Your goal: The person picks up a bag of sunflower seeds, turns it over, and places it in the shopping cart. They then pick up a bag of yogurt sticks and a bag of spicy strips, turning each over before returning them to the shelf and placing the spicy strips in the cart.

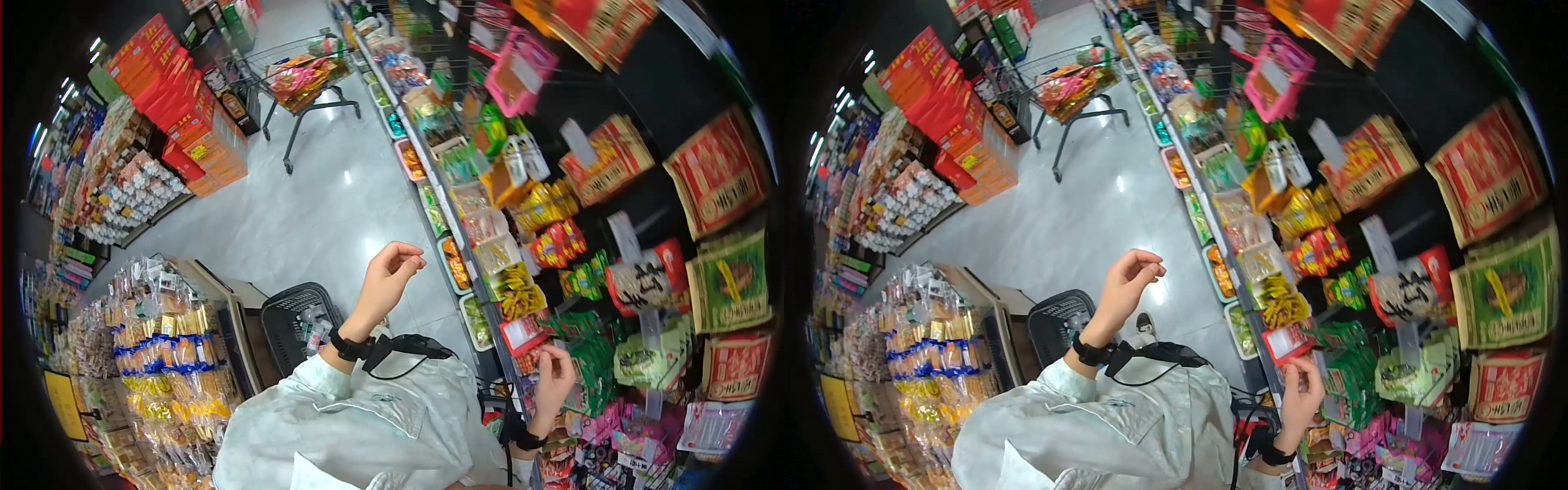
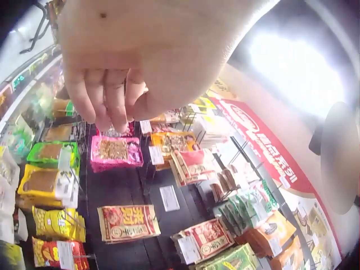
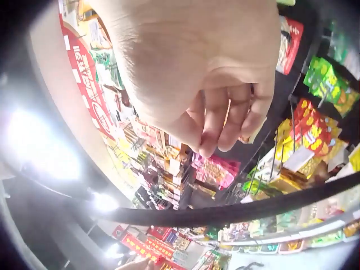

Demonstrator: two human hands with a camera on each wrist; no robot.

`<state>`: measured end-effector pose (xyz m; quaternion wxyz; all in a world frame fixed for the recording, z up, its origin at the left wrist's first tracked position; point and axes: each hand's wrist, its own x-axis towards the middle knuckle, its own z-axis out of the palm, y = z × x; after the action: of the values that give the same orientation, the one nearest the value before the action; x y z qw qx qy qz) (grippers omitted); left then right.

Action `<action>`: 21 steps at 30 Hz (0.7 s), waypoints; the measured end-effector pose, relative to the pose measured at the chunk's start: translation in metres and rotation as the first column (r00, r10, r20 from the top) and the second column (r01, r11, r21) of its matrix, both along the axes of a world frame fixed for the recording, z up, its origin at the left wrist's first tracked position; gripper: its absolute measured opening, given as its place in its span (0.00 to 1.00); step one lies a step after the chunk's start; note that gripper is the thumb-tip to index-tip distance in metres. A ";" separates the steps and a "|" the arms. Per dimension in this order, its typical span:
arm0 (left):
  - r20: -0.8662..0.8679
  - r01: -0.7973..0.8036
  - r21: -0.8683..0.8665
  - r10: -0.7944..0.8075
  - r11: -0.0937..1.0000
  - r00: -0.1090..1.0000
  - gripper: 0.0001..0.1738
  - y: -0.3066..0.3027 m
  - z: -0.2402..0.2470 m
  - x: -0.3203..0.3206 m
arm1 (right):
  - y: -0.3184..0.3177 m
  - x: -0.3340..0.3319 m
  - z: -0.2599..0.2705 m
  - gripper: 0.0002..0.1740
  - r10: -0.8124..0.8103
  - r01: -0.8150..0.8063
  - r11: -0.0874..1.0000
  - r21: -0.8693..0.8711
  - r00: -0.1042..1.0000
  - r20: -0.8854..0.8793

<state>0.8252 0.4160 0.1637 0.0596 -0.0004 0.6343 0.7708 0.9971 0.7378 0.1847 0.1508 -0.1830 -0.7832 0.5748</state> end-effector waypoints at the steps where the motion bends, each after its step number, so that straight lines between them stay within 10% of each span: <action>1: -0.012 -0.019 0.020 0.019 1.000 1.000 0.08 -0.022 -0.003 -0.007 | -0.015 -0.017 -0.004 0.05 0.006 -0.005 0.999 -0.039 0.999 0.040; 8: 0.011 -0.216 -0.030 0.216 0.976 0.976 0.09 -0.167 -0.001 -0.052 | -0.135 -0.151 0.007 0.09 0.283 -0.336 0.900 0.277 0.935 0.214; 21: 0.160 -0.603 -0.115 0.614 0.789 0.773 0.09 -0.312 -0.047 -0.142 | -0.279 -0.413 -0.038 0.10 0.639 -0.684 0.703 0.196 0.728 0.250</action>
<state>0.6836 0.1043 0.1168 -0.1329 -0.2804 0.6132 0.7265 0.5838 0.4587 0.1471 -0.1070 0.0874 -0.8777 0.4589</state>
